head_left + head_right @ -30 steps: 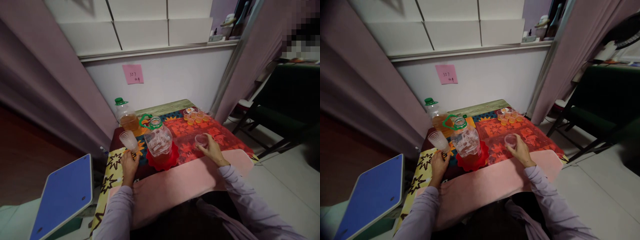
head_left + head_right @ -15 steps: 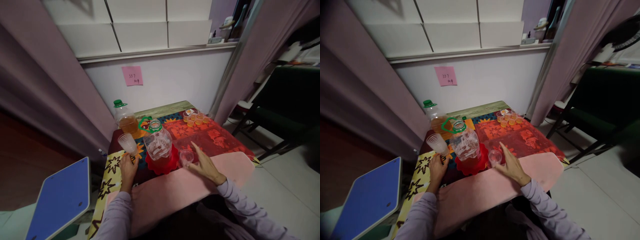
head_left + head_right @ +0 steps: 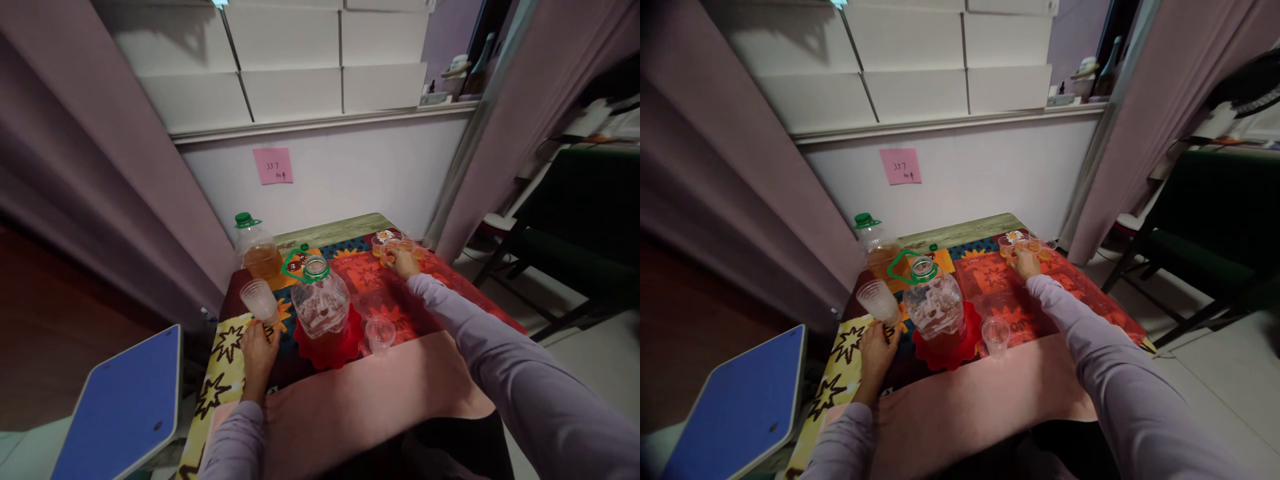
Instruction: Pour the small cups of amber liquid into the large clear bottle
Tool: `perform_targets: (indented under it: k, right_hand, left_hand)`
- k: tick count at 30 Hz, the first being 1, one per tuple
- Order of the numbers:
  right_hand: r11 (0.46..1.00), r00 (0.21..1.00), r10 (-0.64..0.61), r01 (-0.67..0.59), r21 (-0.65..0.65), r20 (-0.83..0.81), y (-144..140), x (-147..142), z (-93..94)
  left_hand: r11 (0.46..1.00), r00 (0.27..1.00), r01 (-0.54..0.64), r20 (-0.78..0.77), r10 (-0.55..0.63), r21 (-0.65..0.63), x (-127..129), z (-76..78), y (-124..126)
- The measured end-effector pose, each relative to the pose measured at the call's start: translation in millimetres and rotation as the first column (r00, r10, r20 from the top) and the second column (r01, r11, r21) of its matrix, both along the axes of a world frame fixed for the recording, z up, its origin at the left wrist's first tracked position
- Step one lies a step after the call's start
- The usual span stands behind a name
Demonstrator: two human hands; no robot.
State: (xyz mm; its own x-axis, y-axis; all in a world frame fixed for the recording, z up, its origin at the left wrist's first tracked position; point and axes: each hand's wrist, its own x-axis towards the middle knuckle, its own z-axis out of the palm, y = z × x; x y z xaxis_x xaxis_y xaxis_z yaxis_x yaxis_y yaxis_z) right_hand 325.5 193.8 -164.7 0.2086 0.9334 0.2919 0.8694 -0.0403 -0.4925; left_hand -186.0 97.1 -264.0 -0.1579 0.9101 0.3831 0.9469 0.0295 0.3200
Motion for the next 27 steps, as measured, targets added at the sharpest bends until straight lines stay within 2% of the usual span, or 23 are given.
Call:
perform_targets:
  k: [4,7,11,16,20,24,27]
  right_hand:
    - [1.000,1.000,0.002,-0.003,-0.022,-0.006,10.5,-0.1,-9.5]
    - [0.998,0.998,0.060,-0.060,0.019,-0.022,1.6,0.8,-11.7]
    - [0.977,0.980,0.197,-0.193,0.092,-0.040,-40.9,-5.6,-18.1]
    - [0.922,0.927,0.371,-0.358,0.151,-0.065,-105.8,-27.2,-37.7]
    - [0.866,0.875,0.478,-0.455,0.209,-0.076,-134.5,-41.1,-45.8]
    - [0.839,0.872,0.485,-0.445,0.313,-0.059,-129.2,-33.2,-30.4]
    - [0.896,0.934,0.347,-0.305,0.322,-0.081,-92.8,-15.9,-9.2]
  left_hand:
    - [1.000,1.000,0.009,-0.016,-0.009,-0.004,-0.4,-1.3,-0.5]
    - [1.000,1.000,0.015,-0.023,-0.015,-0.003,-0.9,-2.2,-0.5]
    - [1.000,1.000,0.015,-0.024,-0.015,-0.004,-0.8,-2.6,-0.2]
    - [0.999,0.999,0.030,-0.026,-0.030,-0.010,-0.5,-2.8,-0.3]
    - [0.999,0.999,0.034,-0.027,-0.034,-0.016,-1.2,-3.3,-0.2]
    - [0.999,0.999,0.030,-0.025,-0.031,-0.023,-2.4,-4.2,0.4]
    - [0.999,0.999,0.025,-0.025,-0.026,-0.023,-3.1,-5.2,1.0]
